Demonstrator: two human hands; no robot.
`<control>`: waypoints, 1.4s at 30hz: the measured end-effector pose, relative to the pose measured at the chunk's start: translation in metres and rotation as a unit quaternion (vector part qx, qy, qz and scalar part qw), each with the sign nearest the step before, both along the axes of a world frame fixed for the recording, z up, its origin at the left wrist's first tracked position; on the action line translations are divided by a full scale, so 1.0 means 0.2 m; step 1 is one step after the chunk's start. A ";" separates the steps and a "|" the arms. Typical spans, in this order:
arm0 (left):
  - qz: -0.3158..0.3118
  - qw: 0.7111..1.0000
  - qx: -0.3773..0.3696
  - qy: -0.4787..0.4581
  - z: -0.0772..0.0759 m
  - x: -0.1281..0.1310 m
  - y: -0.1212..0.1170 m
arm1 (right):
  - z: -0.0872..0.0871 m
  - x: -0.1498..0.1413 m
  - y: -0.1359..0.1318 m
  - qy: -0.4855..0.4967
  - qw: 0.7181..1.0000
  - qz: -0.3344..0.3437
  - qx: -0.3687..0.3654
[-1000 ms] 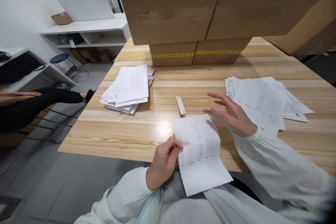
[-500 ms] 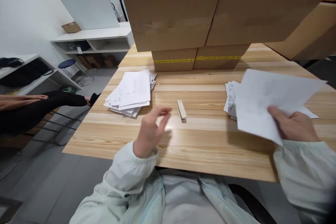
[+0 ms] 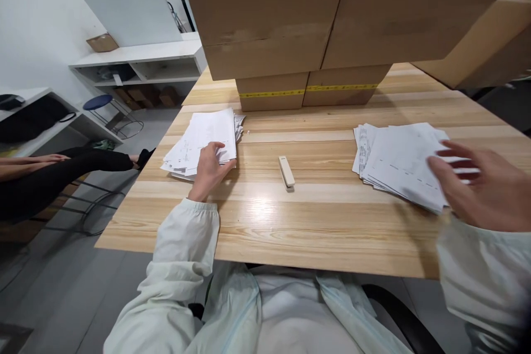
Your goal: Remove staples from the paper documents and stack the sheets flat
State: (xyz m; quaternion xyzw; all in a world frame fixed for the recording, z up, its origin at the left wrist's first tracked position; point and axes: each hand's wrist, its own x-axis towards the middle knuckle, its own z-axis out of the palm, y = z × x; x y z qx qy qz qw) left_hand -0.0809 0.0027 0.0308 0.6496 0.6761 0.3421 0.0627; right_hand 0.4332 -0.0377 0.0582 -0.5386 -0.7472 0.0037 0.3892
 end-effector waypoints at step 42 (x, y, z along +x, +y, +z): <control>0.047 0.995 0.055 -0.065 -0.04 -0.09 -0.03 | -0.12 -1.77 0.59 0.159 0.871 0.327 -0.331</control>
